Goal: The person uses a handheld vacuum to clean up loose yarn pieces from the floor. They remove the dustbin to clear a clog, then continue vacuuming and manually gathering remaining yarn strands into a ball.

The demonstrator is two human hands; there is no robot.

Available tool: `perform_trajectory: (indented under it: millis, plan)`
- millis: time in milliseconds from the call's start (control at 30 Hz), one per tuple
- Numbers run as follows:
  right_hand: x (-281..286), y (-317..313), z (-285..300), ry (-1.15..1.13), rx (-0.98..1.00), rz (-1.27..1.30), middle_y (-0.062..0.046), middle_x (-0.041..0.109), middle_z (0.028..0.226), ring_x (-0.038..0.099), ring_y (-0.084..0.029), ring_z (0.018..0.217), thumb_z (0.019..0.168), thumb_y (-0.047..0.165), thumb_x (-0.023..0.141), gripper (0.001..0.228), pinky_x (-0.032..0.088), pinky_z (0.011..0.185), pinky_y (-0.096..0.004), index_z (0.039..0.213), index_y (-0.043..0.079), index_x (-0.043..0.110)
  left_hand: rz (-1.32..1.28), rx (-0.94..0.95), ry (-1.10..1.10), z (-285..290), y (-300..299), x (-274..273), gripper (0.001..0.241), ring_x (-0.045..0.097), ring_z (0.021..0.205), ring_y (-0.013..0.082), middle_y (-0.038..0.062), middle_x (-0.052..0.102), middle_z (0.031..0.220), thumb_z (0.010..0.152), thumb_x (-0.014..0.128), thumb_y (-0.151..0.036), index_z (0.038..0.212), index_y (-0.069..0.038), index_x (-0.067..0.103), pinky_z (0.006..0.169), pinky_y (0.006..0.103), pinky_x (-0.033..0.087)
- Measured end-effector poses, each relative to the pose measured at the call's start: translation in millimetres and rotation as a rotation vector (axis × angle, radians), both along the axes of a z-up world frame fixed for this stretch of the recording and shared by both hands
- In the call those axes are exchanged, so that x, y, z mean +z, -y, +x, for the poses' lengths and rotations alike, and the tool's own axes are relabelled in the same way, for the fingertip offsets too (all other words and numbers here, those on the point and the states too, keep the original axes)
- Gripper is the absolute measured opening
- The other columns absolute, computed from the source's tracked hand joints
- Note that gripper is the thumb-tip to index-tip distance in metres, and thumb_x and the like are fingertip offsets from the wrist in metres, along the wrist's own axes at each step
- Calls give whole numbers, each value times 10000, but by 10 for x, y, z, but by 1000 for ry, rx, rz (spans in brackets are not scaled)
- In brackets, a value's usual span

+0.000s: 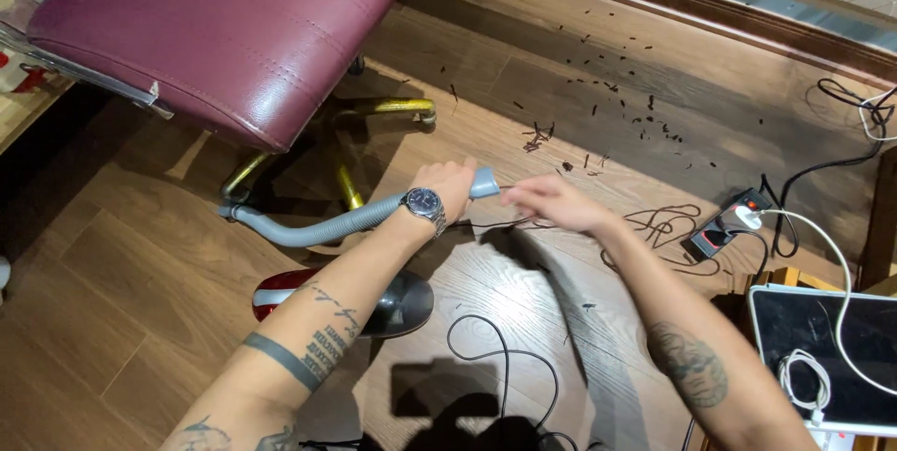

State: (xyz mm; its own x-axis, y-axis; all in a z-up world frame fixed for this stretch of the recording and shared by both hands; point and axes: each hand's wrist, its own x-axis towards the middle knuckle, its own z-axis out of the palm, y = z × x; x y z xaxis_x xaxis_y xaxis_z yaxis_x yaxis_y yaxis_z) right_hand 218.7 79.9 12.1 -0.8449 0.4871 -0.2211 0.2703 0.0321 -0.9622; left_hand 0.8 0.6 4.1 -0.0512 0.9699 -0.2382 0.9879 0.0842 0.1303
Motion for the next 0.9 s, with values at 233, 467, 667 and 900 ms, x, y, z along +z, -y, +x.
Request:
perform_trajectory:
  millis: [233, 467, 667, 900]
  plan:
    - [-1220, -1482, 2404, 560, -703, 320, 51, 655, 1397, 601, -272, 1281, 1076, 297, 505, 352, 451, 1124, -391, 1324, 431, 716, -5, 70, -62, -479, 181, 33, 388, 739, 1098, 397, 189, 762, 1109, 924, 691, -241, 1242, -47, 582, 962, 518, 581]
    - [-1549, -1378, 2349, 468, -686, 472, -195, 652, 1325, 607, -325, 1182, 788, 102, 775, 711, 504, 942, -471, 1476, 50, 604, -6, 132, -162, -685, 154, -128, 345, 747, 1073, 383, 163, 762, 1081, 913, 646, -240, 1211, -77, 585, 942, 500, 587]
    - [-198, -150, 202, 262, -154, 254, -141, 413, 1626, 556, -265, 1161, 952, 259, 690, 732, 471, 1007, -406, 1609, 146, 387, -1, 54, -88, -240, -79, -219, 377, 740, 1098, 394, 174, 763, 1110, 911, 643, -219, 1245, -55, 580, 966, 513, 574]
    - [-351, -356, 285, 108, -121, 92, 47, 607, 848, 511, -48, 739, 1087, 288, 560, 313, 467, 692, -207, 1126, 110, 815, 64, 42, -62, -184, -78, -177, 416, 750, 1063, 378, 167, 761, 1087, 895, 722, -232, 1237, -62, 556, 946, 513, 582]
